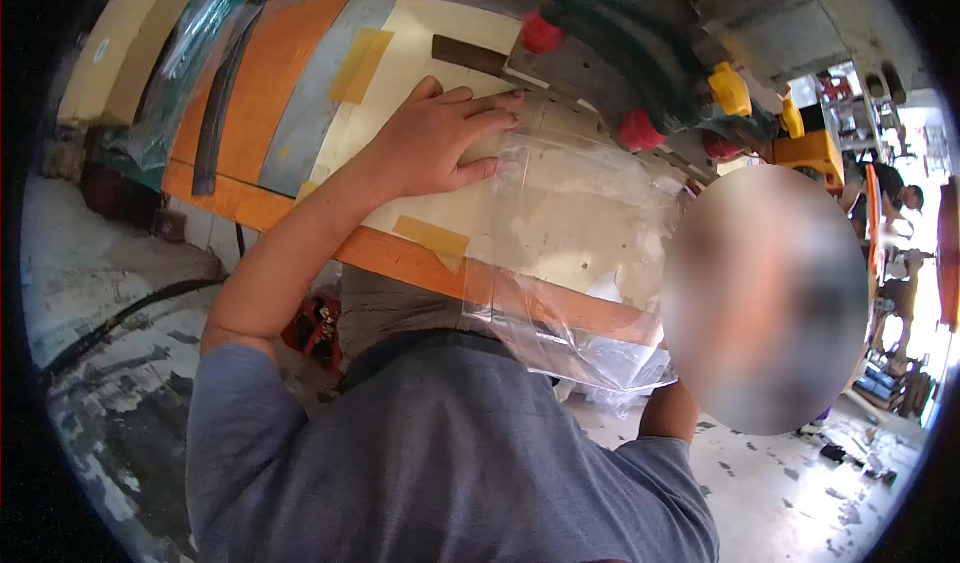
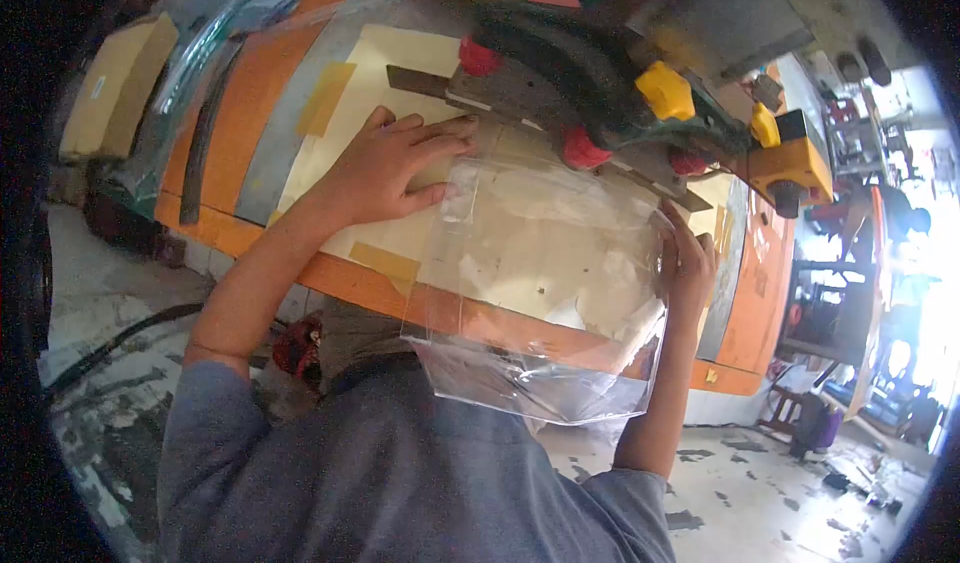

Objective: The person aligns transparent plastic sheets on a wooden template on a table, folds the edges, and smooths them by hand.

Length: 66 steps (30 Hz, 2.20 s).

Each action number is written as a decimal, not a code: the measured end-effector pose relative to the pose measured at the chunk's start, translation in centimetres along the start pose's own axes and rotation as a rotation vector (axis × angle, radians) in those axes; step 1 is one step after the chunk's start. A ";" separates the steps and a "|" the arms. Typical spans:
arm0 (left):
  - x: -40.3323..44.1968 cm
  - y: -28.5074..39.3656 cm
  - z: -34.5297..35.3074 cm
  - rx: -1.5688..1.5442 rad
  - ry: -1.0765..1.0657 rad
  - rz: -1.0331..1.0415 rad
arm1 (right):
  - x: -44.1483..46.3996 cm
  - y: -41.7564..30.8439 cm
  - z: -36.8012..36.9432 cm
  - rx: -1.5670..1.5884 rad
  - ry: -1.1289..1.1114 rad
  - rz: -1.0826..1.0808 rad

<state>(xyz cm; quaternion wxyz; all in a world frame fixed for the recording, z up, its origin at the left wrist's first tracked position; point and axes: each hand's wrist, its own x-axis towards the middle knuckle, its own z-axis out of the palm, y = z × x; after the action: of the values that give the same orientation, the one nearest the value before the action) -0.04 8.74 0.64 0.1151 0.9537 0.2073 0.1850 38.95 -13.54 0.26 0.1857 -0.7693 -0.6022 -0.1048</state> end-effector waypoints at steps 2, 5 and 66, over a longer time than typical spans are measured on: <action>-0.1 -0.1 0.2 0.009 0.022 0.004 | -0.1 0.3 0.0 -0.036 -0.011 0.014; -0.3 -0.2 0.4 0.025 0.021 0.008 | 0.0 0.4 0.3 0.061 0.007 -0.019; -0.3 -1.0 1.2 0.046 0.023 0.122 | 0.3 8.8 5.2 0.091 -0.011 0.018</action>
<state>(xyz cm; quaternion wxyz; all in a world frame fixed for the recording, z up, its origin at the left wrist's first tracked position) -0.17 9.36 -0.83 0.0794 0.9648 0.1540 0.1977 47.22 -12.96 -5.74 0.2182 -0.7659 -0.6006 -0.0712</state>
